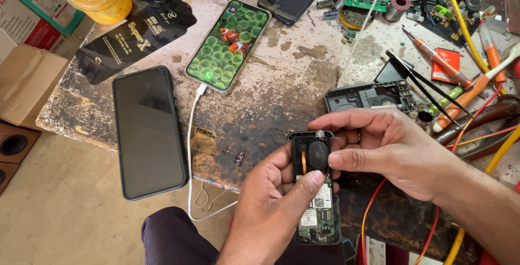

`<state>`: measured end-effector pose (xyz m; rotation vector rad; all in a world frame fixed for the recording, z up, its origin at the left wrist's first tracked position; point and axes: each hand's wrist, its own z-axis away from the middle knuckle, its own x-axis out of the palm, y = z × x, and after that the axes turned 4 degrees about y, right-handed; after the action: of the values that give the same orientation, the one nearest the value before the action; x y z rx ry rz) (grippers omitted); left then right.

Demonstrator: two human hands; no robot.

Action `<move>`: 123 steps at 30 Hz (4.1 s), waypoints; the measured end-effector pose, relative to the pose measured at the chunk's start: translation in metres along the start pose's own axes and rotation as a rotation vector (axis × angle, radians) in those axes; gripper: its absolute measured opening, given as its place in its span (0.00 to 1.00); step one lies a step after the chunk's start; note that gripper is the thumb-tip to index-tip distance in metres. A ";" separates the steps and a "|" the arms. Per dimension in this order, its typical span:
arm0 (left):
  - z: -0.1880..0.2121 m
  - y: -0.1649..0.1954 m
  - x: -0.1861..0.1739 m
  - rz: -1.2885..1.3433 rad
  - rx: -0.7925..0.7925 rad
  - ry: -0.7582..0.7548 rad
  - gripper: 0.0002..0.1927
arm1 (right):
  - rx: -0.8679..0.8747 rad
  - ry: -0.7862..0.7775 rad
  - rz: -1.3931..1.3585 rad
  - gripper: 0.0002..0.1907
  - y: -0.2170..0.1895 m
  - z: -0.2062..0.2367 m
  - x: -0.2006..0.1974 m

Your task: The person disassembles a feature phone on a cluttered repair bench, prying off the back cover and lifting out the internal board with tweezers and a screwdriver. They press the keypad to test the phone, then use a screwdriver to work on the phone's internal components and reattach parts.

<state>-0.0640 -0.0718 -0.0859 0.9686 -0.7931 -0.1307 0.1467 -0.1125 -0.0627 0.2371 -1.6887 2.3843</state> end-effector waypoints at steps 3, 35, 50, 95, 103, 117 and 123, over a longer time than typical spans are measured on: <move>0.000 0.000 0.001 -0.017 -0.001 0.019 0.20 | -0.007 0.031 0.007 0.25 0.000 0.001 0.004; 0.000 0.001 0.009 -0.048 0.033 0.066 0.21 | -0.041 -0.025 0.010 0.25 0.002 0.004 0.004; 0.002 -0.001 0.012 -0.037 0.085 0.068 0.21 | -0.020 0.004 0.022 0.25 0.000 0.003 0.003; 0.005 -0.008 0.006 -0.104 0.169 0.067 0.20 | -0.233 -0.017 0.351 0.28 0.004 0.007 0.007; 0.004 -0.006 -0.001 -0.004 0.118 -0.022 0.21 | -0.161 -0.046 0.245 0.27 0.005 0.004 0.000; 0.001 -0.006 0.001 -0.009 0.071 0.024 0.19 | -0.094 -0.006 0.243 0.26 -0.002 0.003 0.006; 0.000 -0.015 0.009 -0.089 0.162 0.147 0.19 | -0.232 -0.115 0.219 0.25 0.000 0.005 0.010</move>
<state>-0.0542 -0.0840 -0.0929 1.1540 -0.6321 -0.0717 0.1373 -0.1166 -0.0586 0.1611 -2.1244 2.3309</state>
